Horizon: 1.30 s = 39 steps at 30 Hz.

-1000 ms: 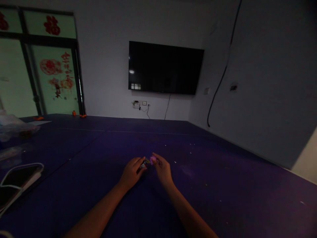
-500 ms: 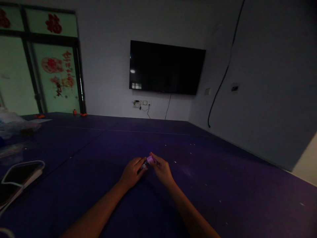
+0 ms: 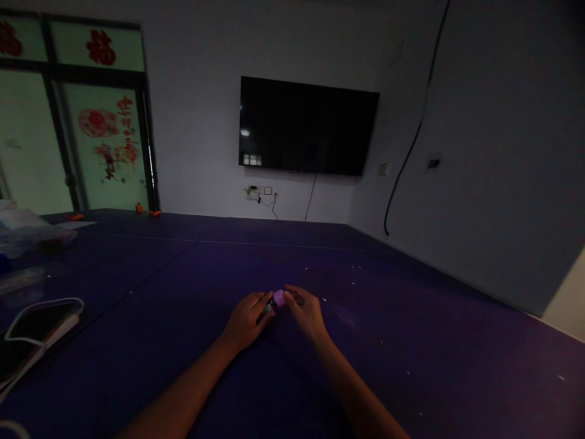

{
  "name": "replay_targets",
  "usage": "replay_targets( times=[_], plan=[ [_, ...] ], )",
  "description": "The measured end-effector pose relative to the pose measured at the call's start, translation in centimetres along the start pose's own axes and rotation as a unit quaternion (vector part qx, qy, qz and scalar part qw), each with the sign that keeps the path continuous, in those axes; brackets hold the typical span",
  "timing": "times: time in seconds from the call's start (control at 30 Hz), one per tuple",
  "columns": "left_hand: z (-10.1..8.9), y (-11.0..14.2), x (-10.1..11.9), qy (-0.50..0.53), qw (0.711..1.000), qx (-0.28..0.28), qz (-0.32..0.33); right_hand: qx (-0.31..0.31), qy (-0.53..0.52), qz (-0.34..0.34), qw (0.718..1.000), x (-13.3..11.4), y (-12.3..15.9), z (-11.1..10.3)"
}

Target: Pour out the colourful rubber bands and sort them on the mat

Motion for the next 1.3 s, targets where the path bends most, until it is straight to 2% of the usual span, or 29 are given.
replay_targets(
  times=[0.07,0.17,0.23,0.33,0.4,0.47,0.53,0.6,0.67,0.73,0.8,0.87,0.97,1.07,1.17,1.23,1.3],
  plan=[
    [-0.2,0.0,-0.2,-0.001,1.0,0.008,-0.01,-0.011,-0.042,-0.02,0.999,-0.7,-0.2,-0.1],
    [-0.1,0.0,-0.5,-0.002,1.0,0.003,-0.016,-0.067,-0.077,-0.052,0.993,-1.4,-0.2,0.8],
    [-0.1,0.1,-0.5,-0.006,1.0,0.002,-0.015,-0.08,-0.038,-0.028,0.996,-0.9,-0.2,1.0],
    [-0.3,0.1,-0.7,-0.005,1.0,0.008,-0.022,-0.058,0.02,0.026,0.998,0.3,-0.3,0.3],
    [-0.2,0.1,-0.8,0.0,1.0,0.008,-0.026,-0.054,0.005,0.004,0.999,-0.2,-0.4,0.0],
    [-0.1,0.1,-0.9,0.001,1.0,0.006,-0.026,-0.074,-0.023,-0.039,0.996,-1.0,-0.4,0.3],
    [-0.1,0.2,-0.9,-0.005,1.0,0.01,-0.02,-0.097,-0.013,-0.044,0.994,-1.0,-0.3,0.7],
    [-0.1,0.3,-0.8,-0.013,1.0,0.015,-0.013,-0.083,0.042,-0.007,0.996,-0.2,-0.3,0.4],
    [-0.1,0.3,-0.8,-0.015,1.0,0.019,-0.01,-0.041,0.085,0.015,0.995,0.1,-0.4,-0.6],
    [-0.1,0.3,-0.7,-0.012,1.0,0.019,-0.009,-0.026,0.073,-0.015,0.997,-0.6,-0.3,-0.9],
    [-0.1,0.3,-0.6,-0.01,1.0,0.018,-0.004,-0.062,0.043,-0.046,0.996,-1.3,-0.1,-0.1],
    [-0.3,0.3,-0.6,-0.01,1.0,0.022,-0.003,-0.099,0.057,-0.022,0.993,-1.0,0.0,0.7],
    [-0.4,0.3,-0.7,-0.005,1.0,0.024,-0.01,-0.079,0.119,0.017,0.99,-0.4,0.1,0.3],
    [-0.2,0.2,-0.6,0.003,1.0,0.014,-0.008,-0.081,0.091,-0.044,0.992,-1.6,0.2,0.5],
    [0.1,0.2,-0.1,0.011,1.0,-0.006,0.015,-0.144,0.038,-0.094,0.984,-2.3,0.7,2.2],
    [0.2,0.3,0.2,0.01,0.999,-0.014,0.029,-0.177,0.031,-0.091,0.98,-1.9,1.0,3.3],
    [0.3,0.4,0.6,0.006,0.999,-0.018,0.041,-0.183,0.052,-0.066,0.98,-1.1,1.0,3.7]
  ],
)
Point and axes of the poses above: each hand's wrist, its own y-axis away from the middle knuckle, its own z-axis out of the palm, x = y × z, the point moved 10 cm from there along -y, towards the middle knuckle, and after that the axes turned 3 degrees about -x, right-handed, at the moved point
